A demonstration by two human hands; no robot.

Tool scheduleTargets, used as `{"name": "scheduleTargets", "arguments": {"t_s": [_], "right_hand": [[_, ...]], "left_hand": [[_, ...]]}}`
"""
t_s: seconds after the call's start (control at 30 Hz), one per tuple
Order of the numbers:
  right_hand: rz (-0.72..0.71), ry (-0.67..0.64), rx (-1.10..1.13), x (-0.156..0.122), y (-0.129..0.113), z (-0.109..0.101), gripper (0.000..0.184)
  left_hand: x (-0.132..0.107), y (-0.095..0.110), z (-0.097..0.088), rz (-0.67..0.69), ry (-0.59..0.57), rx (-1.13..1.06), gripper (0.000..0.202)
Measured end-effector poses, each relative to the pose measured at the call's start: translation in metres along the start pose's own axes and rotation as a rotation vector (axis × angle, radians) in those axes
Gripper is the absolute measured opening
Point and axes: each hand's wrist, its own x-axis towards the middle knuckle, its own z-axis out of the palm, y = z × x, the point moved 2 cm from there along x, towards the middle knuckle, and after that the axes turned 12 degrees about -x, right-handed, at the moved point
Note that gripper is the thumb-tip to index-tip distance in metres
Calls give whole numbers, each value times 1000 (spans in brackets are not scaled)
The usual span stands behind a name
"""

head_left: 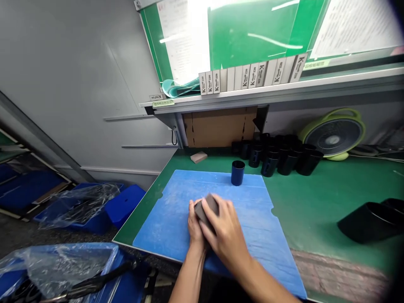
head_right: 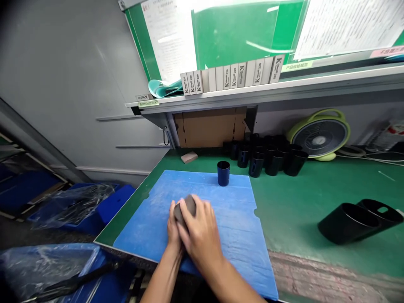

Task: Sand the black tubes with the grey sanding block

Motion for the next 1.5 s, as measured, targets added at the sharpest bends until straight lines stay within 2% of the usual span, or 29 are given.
{"name": "scheduleTargets", "arguments": {"t_s": [0.1,0.23,0.33,0.43,0.53,0.6,0.73,0.8,0.9,0.97,1.03,1.1,1.17,1.23,1.3,1.4,1.5], "right_hand": [[1,38,-14,-7,0,-1,55],[51,0,-4,7,0,2,51],[-4,-30,13,-3,1,-3,57],[8,33,6,-15,2,-6,60],[48,30,12,-4,1,-5,54],[24,-1,17,-5,2,-8,53],[-17,22,8,-29,3,-12,59],[46,54,58,-13,2,-8,56],[134,9,210,60,5,-5,51],[154,36,243,105,15,-17,52],[210,83,368,121,30,-37,56],[376,108,633,102,51,-56,61],[643,103,969,61,70,-67,64],[917,106,1240,14,83,-69,63],[1120,128,1426,-25,87,-68,60],[1289,95,1560,-61,79,-66,58],[1373,-32,1648,-75,61,-65,60]], "left_hand": [[0,2,1,-25,-21,54,46],[-3,3,-1,9,1,-7,37],[-5,1,-2,-52,-5,-22,49],[-5,-1,-1,-93,-73,17,53],[-4,-1,-3,-39,-10,-15,44],[-5,0,-3,-43,33,-59,41],[-10,1,6,-152,-90,-85,46],[-13,3,9,-125,-70,-94,42],[-15,3,12,-84,14,-128,36],[-16,1,14,-117,-26,-157,40],[-16,0,16,-155,-132,-177,43],[-15,0,17,-178,-213,-210,43],[-13,0,16,-204,-223,-239,43],[-12,-1,15,-223,-214,-259,43],[-10,-2,14,-230,-212,-276,43],[-7,-3,14,-246,-205,-310,44],[-6,-3,12,-261,-205,-337,45]]}}
